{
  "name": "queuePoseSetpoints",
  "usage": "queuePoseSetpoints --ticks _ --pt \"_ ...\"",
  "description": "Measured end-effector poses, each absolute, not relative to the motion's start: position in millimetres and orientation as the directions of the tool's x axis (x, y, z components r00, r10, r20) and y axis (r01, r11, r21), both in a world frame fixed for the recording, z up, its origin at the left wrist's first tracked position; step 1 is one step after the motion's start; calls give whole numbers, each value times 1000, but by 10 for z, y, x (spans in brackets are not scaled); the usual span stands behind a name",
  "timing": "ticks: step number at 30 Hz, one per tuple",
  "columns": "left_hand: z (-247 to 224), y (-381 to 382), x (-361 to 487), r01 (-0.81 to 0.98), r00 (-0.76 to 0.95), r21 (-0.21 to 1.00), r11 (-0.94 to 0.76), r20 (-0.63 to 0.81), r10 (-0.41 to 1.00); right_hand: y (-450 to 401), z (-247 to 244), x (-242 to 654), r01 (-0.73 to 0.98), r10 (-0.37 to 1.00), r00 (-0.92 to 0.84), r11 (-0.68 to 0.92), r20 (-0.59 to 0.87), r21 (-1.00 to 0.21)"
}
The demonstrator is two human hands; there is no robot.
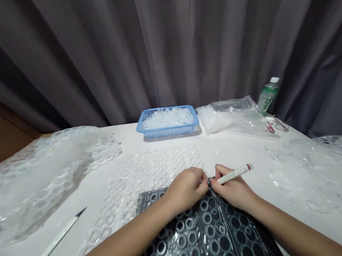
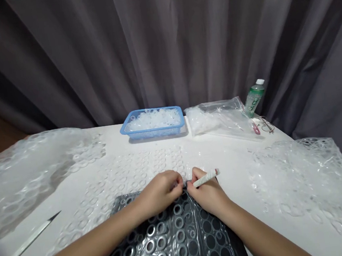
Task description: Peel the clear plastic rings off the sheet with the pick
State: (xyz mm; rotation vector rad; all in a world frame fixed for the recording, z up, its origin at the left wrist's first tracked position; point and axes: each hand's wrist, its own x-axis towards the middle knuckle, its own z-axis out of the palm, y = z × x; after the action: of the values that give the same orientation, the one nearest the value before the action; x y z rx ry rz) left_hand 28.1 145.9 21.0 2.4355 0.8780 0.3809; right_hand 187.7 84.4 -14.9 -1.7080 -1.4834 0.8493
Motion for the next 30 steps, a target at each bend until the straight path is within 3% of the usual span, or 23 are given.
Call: queuePoseSetpoints --ticks 3,6,10,15,25,27,30 --pt "319 1612 202 345 582 772 -534 271 767 870 -142 1893 420 989 121 -127 -83 -899" --pt "333 1726 180 286 436 812 -509 363 824 918 -131 1908 308 975 198 -155 -97 -939" --pt "183 1712 233 390 580 665 -636 359 731 961 -131 1893 303 970 234 -141 -70 -942" --pt "63 1589 277 497 771 410 -765 195 606 971 -167 1873 330 977 198 -139 -75 -934" --pt "90 1519 380 579 812 102 -809 20 584 1049 -176 1884 616 984 174 -78 39 -784" --pt "90 1545 375 581 808 135 -803 27 589 1077 -143 1885 616 987 161 -93 9 -783" --pt "129 1640 327 580 727 402 -708 138 673 1111 -94 1890 580 988 133 -139 -75 -803"
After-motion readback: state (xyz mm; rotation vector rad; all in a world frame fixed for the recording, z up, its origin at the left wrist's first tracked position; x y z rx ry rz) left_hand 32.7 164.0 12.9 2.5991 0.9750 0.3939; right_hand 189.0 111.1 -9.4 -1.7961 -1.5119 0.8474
